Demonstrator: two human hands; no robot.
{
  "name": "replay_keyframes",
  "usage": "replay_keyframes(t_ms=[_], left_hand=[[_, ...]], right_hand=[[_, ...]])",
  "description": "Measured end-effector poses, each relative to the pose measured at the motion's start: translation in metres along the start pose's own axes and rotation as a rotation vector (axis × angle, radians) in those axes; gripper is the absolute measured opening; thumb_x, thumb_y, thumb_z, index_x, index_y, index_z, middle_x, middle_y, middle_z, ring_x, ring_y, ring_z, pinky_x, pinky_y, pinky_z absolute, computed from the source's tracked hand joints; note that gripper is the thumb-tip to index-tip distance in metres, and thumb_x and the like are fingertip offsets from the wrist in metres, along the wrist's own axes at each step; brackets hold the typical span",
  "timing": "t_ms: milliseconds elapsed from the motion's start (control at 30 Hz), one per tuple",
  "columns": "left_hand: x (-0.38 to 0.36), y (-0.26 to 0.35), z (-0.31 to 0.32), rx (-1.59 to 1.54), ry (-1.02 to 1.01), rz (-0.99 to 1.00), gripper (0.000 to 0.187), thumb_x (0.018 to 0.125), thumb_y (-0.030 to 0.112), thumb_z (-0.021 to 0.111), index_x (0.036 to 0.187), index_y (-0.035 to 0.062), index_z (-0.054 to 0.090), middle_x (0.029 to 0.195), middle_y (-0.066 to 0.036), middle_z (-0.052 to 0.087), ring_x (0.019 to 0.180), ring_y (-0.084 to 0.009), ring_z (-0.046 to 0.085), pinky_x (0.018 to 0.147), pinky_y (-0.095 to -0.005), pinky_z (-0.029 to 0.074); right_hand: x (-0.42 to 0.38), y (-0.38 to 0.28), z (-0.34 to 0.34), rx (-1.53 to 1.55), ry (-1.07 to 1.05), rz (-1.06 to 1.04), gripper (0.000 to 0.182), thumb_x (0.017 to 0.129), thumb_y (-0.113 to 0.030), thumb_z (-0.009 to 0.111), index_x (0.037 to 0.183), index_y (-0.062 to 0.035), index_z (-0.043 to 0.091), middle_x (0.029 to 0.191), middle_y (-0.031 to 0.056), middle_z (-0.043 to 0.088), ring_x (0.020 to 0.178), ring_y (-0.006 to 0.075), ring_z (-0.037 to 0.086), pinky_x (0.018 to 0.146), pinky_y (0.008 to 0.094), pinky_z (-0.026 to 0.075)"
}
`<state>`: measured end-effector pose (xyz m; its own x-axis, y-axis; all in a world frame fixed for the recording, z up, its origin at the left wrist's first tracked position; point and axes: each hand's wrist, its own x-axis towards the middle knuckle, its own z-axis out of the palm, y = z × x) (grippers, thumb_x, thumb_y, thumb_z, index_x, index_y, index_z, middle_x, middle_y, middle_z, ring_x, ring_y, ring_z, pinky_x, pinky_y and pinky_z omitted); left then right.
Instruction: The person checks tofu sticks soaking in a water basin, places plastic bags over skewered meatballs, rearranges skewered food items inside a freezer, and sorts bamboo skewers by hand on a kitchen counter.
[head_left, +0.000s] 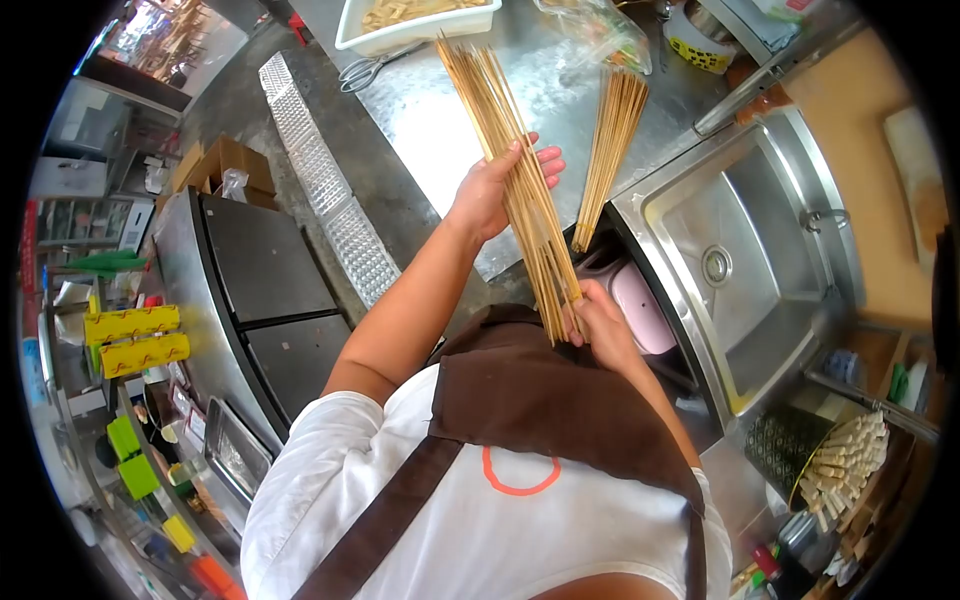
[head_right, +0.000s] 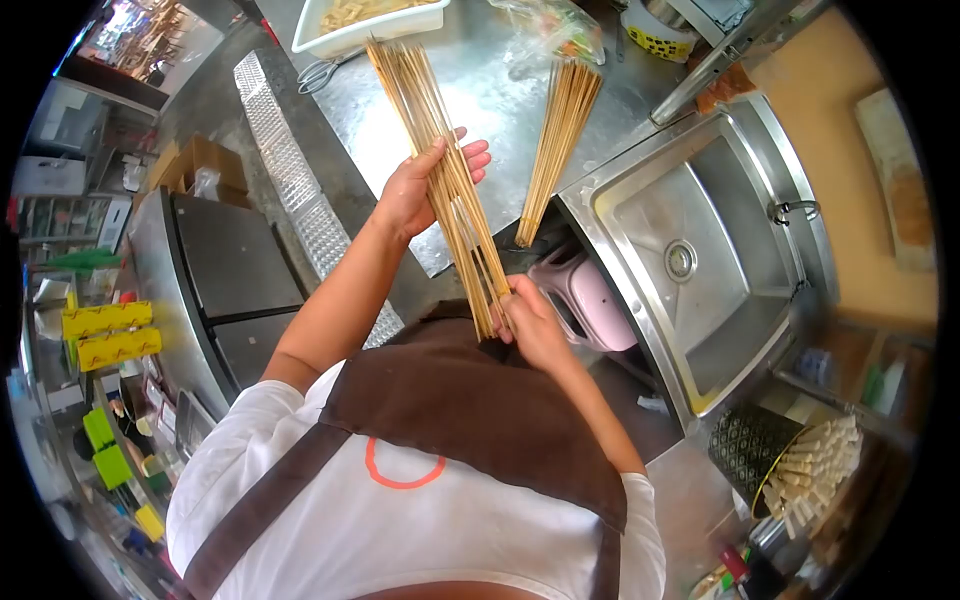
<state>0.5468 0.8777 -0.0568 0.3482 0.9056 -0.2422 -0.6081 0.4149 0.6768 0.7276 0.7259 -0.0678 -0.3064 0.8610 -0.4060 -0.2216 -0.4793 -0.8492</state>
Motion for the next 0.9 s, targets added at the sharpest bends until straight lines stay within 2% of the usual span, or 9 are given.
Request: replay_keyframes(t_ms=[67,167,200,267,333,467,567,667,900], left_hand=[[0.002,0.000,0.001,0.038,-0.011,-0.001,0.048,0.094,0.025,0.040,0.129,-0.0058,0.029,0.121,-0.023,0.047,0.107,-0.0286,0.052,0.092,-0.0375,0.045],[0.004,0.000,0.001,0.043,0.040,-0.024,0.044,0.093,0.025,0.042,0.125,-0.0050,0.037,0.111,-0.018,0.053,0.101,-0.0262,0.055,0.087,-0.0356,0.047],[0.003,0.000,-0.001,0.157,0.089,-0.078,0.041,0.093,0.026,0.044,0.121,-0.0040,0.043,0.104,-0.015,0.055,0.095,-0.0237,0.056,0.083,-0.0342,0.048],[0.004,-0.002,0.001,0.272,0.131,-0.137,0.039,0.093,0.026,0.045,0.118,-0.0030,0.048,0.097,-0.011,0.056,0.088,-0.0212,0.057,0.078,-0.0328,0.048],[0.008,-0.005,0.003,0.297,0.212,-0.115,0.034,0.092,0.027,0.047,0.111,-0.0007,0.055,0.086,-0.005,0.055,0.077,-0.0169,0.055,0.070,-0.0312,0.047],[0.013,-0.011,-0.002,0.212,0.183,-0.138,0.034,0.092,0.026,0.047,0.112,-0.0008,0.054,0.085,-0.005,0.056,0.074,-0.0158,0.054,0.069,-0.0309,0.047],[0.014,-0.014,-0.006,0.165,0.183,-0.143,0.030,0.092,0.024,0.047,0.107,0.0000,0.055,0.084,-0.005,0.056,0.073,-0.0160,0.055,0.070,-0.0310,0.047],[0.015,-0.017,-0.010,0.114,0.191,-0.119,0.018,0.092,0.020,0.048,0.092,0.0019,0.052,0.081,-0.006,0.055,0.077,-0.0190,0.057,0.071,-0.0316,0.049],[0.016,-0.016,-0.013,0.025,0.338,-0.192,0.014,0.092,0.013,0.043,0.094,0.0002,0.049,0.086,-0.009,0.054,0.079,-0.0207,0.057,0.074,-0.0355,0.051]], right_hand=[[0.001,0.003,-0.002,0.012,-0.024,0.004,0.019,0.091,-0.016,0.038,0.102,-0.0028,0.045,0.072,0.0050,0.051,0.057,0.0098,0.044,0.054,0.0214,0.036],[0.002,0.003,-0.003,-0.050,0.055,0.030,0.018,0.093,-0.019,0.040,0.097,-0.0039,0.049,0.073,0.0026,0.051,0.059,0.0082,0.044,0.055,0.0207,0.036],[0.004,0.007,-0.005,-0.047,0.060,0.032,0.018,0.093,-0.019,0.040,0.097,-0.0039,0.049,0.073,0.0026,0.051,0.059,0.0082,0.044,0.055,0.0207,0.036],[0.011,0.014,-0.009,-0.295,0.153,-0.188,0.018,0.092,-0.021,0.047,0.086,-0.0043,0.050,0.065,-0.0019,0.046,0.056,0.0061,0.043,0.051,0.0209,0.035],[0.012,0.017,-0.008,-0.241,0.178,-0.167,0.019,0.092,-0.021,0.048,0.084,-0.0046,0.050,0.063,-0.0027,0.045,0.054,0.0052,0.041,0.050,0.0205,0.034],[0.006,0.000,0.002,-0.121,0.218,-0.066,0.020,0.092,-0.021,0.050,0.079,-0.0057,0.047,0.059,-0.0042,0.042,0.050,0.0026,0.037,0.045,0.0198,0.031],[0.009,0.006,0.001,-0.093,0.224,-0.101,0.020,0.092,-0.020,0.050,0.078,-0.0060,0.046,0.058,-0.0045,0.040,0.048,0.0025,0.035,0.043,0.0199,0.029],[0.009,0.007,0.000,-0.076,0.238,-0.078,0.018,0.092,-0.020,0.049,0.079,-0.0077,0.047,0.064,-0.0044,0.043,0.051,0.0025,0.036,0.046,0.0173,0.030],[0.022,0.013,-0.016,-0.096,0.330,-0.077,0.021,0.093,-0.020,0.047,0.078,-0.0058,0.045,0.065,-0.0014,0.044,0.050,0.0047,0.038,0.045,0.0188,0.032]])
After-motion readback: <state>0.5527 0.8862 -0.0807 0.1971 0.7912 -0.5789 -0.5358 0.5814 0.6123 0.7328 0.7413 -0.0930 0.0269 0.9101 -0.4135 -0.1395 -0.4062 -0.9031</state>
